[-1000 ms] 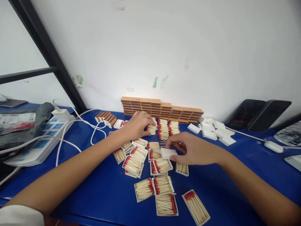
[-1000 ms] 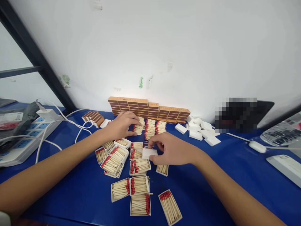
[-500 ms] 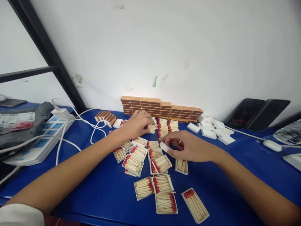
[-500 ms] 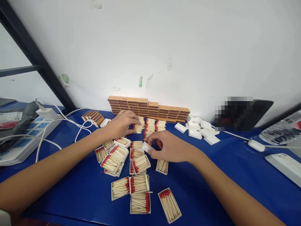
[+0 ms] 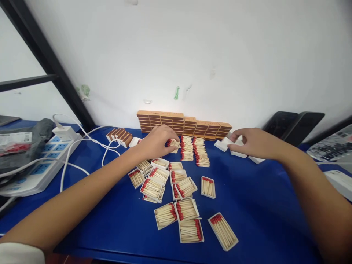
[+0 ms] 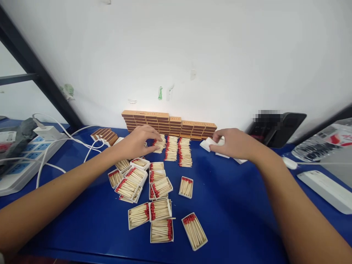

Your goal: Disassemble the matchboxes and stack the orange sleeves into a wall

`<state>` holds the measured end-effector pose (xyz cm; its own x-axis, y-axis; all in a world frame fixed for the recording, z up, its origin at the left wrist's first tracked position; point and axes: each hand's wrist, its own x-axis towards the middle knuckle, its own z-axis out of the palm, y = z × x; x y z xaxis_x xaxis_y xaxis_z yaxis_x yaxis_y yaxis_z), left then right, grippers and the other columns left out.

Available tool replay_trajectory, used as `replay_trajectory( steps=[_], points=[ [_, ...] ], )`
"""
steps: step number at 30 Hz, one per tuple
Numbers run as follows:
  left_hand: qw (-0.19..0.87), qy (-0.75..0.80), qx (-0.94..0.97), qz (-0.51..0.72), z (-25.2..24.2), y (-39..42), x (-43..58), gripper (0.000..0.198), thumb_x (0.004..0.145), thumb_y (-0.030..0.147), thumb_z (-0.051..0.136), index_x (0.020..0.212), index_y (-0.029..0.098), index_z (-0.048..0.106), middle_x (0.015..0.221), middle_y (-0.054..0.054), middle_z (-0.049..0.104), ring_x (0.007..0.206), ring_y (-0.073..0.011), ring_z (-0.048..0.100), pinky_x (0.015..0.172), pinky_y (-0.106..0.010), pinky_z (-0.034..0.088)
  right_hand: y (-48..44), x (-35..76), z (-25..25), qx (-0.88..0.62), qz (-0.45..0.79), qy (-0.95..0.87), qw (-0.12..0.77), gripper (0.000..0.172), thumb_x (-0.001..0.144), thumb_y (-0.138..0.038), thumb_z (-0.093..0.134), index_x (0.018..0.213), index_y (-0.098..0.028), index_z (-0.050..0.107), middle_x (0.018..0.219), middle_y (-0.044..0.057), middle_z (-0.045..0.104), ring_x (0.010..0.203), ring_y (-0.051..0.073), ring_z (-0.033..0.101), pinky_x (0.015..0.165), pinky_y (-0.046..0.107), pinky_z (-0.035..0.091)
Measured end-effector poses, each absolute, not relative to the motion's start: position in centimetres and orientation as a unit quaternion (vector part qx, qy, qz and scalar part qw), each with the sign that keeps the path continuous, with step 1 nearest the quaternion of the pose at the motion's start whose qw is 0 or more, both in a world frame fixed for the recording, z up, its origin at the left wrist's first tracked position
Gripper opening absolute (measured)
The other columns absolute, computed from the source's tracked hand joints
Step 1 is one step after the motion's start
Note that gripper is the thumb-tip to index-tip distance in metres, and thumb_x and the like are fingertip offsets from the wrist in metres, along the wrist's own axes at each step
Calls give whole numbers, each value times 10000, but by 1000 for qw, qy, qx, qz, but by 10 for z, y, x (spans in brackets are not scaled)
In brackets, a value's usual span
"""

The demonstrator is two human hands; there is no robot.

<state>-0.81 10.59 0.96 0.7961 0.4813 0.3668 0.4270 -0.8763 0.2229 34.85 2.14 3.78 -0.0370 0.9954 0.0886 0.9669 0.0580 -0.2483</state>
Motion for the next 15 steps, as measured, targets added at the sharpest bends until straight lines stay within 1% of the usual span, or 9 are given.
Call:
replay_trajectory(
  steps=[2, 4, 5, 6, 8, 9, 10, 12, 15],
  points=[
    [86, 225, 946, 218, 14, 101, -5, 176, 948, 309, 725, 1100, 232, 770, 1168, -72, 763, 1149, -268, 658, 1037, -447, 456, 19, 361, 40, -692, 18, -712, 115, 277, 717, -466, 813, 832, -228, 732, 722, 77, 710, 599, 248, 628, 574, 379, 460],
    [95, 212, 948, 219, 16, 96, -3, 177, 945, 305, 731, 1100, 228, 771, 1155, -72, 765, 1128, -264, 668, 1029, -449, 469, 10, 352, 42, -683, 4, -720, 123, 319, 725, -512, 825, 844, -231, 731, 779, 100, 737, 617, 257, 644, 581, 388, 469],
    [96, 206, 949, 219, 17, 95, -2, 175, 943, 300, 735, 1096, 224, 771, 1145, -73, 765, 1119, -264, 670, 1027, -453, 473, 3, 340, 42, -678, 7, -725, 121, 348, 758, -568, 802, 817, -236, 719, 771, 103, 736, 601, 251, 638, 562, 382, 455],
    [95, 202, 950, 218, 17, 94, -1, 171, 942, 296, 737, 1092, 222, 772, 1135, -73, 765, 1112, -264, 672, 1026, -457, 476, -5, 325, 42, -677, 24, -728, 103, 415, 798, -645, 754, 740, -239, 688, 702, 100, 712, 561, 241, 619, 525, 372, 425],
    [95, 199, 951, 217, 16, 94, -1, 162, 944, 291, 733, 1085, 222, 774, 1125, -72, 765, 1108, -264, 674, 1024, -463, 481, -24, 288, 40, -659, 70, -748, 41, 561, 836, -766, 657, 642, -240, 628, 620, 89, 671, 507, 221, 582, 481, 354, 362],
    [96, 200, 951, 218, 15, 95, -1, 161, 944, 290, 730, 1084, 223, 775, 1128, -72, 766, 1109, -264, 675, 1025, -464, 483, -33, 270, 39, -652, 78, -755, 14, 590, 859, -781, 615, 630, -237, 612, 621, 87, 667, 513, 218, 581, 481, 348, 343],
    [96, 202, 950, 217, 14, 97, -2, 165, 945, 288, 727, 1088, 223, 776, 1132, -72, 766, 1112, -264, 675, 1026, -464, 483, -42, 253, 37, -644, 85, -760, -18, 574, 907, -743, 581, 653, -230, 617, 653, 87, 679, 546, 220, 600, 499, 343, 341],
    [96, 207, 949, 217, 12, 100, -4, 172, 946, 286, 721, 1096, 224, 778, 1135, -72, 766, 1117, -263, 674, 1027, -462, 482, -56, 229, 34, -644, 70, -759, -72, 489, 937, -647, 593, 709, -217, 633, 730, 102, 701, 642, 249, 649, 542, 342, 351],
    [97, 211, 948, 217, 10, 104, -6, 172, 948, 290, 717, 1095, 230, 782, 1138, -67, 770, 1121, -260, 676, 1023, -455, 483, -63, 217, 30, -630, 52, -768, -102, 309, 945, -482, 625, 823, -200, 661, 839, 120, 727, 780, 292, 694, 608, 350, 381]
  ],
)
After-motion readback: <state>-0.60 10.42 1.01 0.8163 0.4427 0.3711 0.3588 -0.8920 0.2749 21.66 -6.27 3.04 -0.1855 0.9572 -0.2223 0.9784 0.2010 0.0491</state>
